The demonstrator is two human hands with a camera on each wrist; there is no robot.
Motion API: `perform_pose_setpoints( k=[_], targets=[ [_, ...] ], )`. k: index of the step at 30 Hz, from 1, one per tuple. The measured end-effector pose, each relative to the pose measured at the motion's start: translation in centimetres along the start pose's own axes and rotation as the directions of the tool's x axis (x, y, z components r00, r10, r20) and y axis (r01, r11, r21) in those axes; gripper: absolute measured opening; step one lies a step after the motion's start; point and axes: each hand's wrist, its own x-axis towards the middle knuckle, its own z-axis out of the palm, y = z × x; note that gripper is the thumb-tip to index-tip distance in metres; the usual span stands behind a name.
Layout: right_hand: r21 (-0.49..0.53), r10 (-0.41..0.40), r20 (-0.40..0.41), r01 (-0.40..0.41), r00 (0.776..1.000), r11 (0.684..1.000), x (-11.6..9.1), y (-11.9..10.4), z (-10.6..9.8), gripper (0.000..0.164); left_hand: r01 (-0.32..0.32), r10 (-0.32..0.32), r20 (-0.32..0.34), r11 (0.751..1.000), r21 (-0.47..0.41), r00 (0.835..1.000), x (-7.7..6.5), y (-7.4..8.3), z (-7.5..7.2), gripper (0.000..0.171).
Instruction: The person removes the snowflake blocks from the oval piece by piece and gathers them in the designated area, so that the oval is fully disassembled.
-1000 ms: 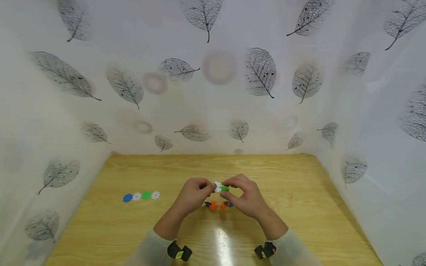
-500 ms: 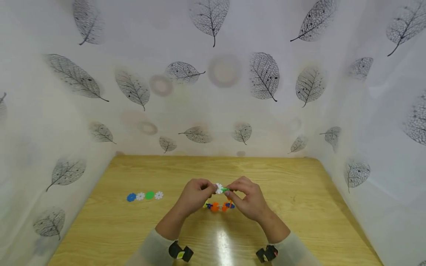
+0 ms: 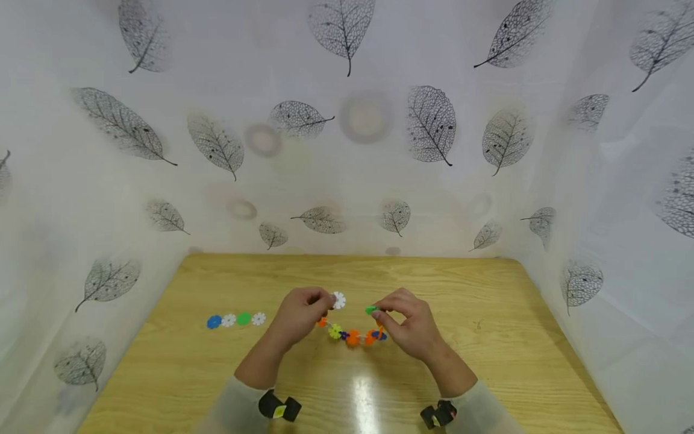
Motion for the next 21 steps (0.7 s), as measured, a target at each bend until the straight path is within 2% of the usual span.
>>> perform_pose_setpoints(
  k=[7,13,21],
  targets=[
    [0.011,0.006,0.002,-0.006,1.0,1.0,-0.2,0.4,0.0,0.015,0.045,-0.045,-0.015,0.998,0.039,0.999,-0.6,-1.2,-1.5,0.028],
    [0.008,0.012,0.004,-0.012,1.0,1.0,-0.3,0.6,-0.1,0.015,0.098,-0.095,-0.059,0.994,0.055,0.994,-1.0,-2.5,-2.2,0.022],
    [0.001,0.032,0.014,-0.032,0.999,0.999,-0.4,0.8,-0.2,0.011,0.13,-0.123,-0.097,0.989,0.072,0.988,-1.7,-4.3,-3.7,0.02]
  ],
)
